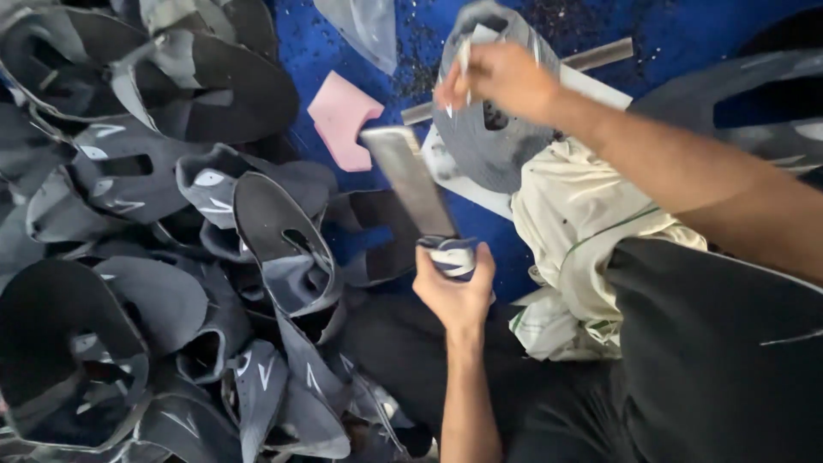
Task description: Scraping and trimming the edges of grey shoe upper components with a handheld blade.
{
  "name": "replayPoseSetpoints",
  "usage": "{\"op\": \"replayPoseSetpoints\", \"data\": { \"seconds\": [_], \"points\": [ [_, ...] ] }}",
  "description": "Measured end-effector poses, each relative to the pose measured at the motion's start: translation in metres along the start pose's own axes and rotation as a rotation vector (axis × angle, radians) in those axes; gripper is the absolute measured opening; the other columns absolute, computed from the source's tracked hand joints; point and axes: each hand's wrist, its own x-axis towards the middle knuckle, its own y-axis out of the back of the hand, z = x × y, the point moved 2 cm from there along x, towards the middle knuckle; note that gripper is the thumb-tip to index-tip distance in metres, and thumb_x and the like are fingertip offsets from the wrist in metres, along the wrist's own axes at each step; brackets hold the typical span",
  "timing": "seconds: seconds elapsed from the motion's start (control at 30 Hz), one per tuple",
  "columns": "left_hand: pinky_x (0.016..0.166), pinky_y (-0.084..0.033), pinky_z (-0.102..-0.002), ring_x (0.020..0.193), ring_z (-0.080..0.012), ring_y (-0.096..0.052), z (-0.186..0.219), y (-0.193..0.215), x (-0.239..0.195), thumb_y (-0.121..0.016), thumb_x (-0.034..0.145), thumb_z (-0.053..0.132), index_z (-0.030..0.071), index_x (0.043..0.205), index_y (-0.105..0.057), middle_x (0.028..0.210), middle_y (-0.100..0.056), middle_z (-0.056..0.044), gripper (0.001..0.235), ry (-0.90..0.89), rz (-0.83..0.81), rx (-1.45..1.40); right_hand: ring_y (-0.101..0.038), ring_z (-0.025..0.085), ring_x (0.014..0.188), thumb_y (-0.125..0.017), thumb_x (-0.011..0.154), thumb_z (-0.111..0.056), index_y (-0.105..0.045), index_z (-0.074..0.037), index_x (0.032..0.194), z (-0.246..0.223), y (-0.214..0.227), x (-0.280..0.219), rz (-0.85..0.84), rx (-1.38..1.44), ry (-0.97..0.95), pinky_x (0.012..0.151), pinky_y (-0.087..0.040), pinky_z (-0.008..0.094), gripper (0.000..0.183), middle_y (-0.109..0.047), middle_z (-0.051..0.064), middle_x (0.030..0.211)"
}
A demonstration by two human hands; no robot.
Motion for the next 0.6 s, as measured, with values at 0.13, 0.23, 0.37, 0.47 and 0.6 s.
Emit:
{"op": "replayPoseSetpoints", "data": {
  "seconds": [0.13, 0.23, 0.37, 0.47, 0.6],
  "points": [
    [0.063, -0.054, -0.027, 0.065, -0.0105, -0.061, 0.045, 0.043, -0.023, -0.089, 0.072, 0.019, 0.007, 0.088, -0.06, 0.074, -0.064, -0.002, 0.035, -0.191, 0.116, -0.031, -0.076, 0.02, 0.102, -0.053, 0.104, 0.001, -0.06, 0.005, 0.106, 0.043, -0.022, -0.014, -0.199, -0.058, -0.13, 0.087, -0.062, 0.032, 0.008, -0.075, 0.013, 0.11],
    [0.067, -0.053, -0.028, 0.071, -0.0123, -0.065, 0.124, 0.078, -0.025, -0.078, 0.076, 0.026, 0.011, 0.097, -0.047, 0.082, -0.063, -0.002, 0.041, -0.422, 0.002, -0.284, -0.076, 0.02, 0.105, -0.054, 0.102, 0.003, -0.06, 0.005, 0.108, 0.045, -0.023, -0.016, -0.169, -0.015, -0.159, 0.089, -0.063, 0.032, 0.009, -0.074, 0.015, 0.114],
    [0.064, -0.058, -0.034, 0.071, -0.0216, -0.063, 0.08, 0.046, -0.003, -0.078, 0.078, 0.021, 0.011, 0.094, -0.044, 0.083, -0.059, -0.007, 0.039, -0.627, 0.075, -0.543, -0.076, 0.02, 0.104, -0.054, 0.101, 0.005, -0.06, 0.005, 0.105, 0.037, -0.023, -0.022, -0.167, -0.092, -0.069, 0.089, -0.063, 0.032, 0.008, -0.074, 0.016, 0.113],
    [0.075, -0.054, -0.035, 0.075, -0.0278, -0.065, -0.011, 0.001, 0.014, -0.076, 0.076, 0.012, 0.011, 0.087, -0.059, 0.082, -0.064, -0.008, 0.021, -0.584, 0.041, -0.089, -0.076, 0.021, 0.098, -0.052, 0.096, 0.01, -0.064, 0.006, 0.109, 0.026, -0.026, -0.035, -0.246, -0.314, 0.168, 0.086, -0.062, 0.032, 0.017, -0.075, 0.017, 0.112],
    [0.067, -0.058, -0.037, 0.069, -0.0267, -0.075, -0.037, -0.014, 0.011, -0.086, 0.071, 0.019, 0.004, 0.088, -0.064, 0.076, -0.071, -0.008, 0.032, -0.01, -0.026, 0.194, -0.075, 0.024, 0.092, -0.059, 0.096, 0.004, -0.067, 0.002, 0.109, 0.037, -0.019, -0.018, -0.16, -0.386, 0.117, 0.083, -0.061, 0.036, 0.015, -0.075, 0.017, 0.103]
  ]
}}
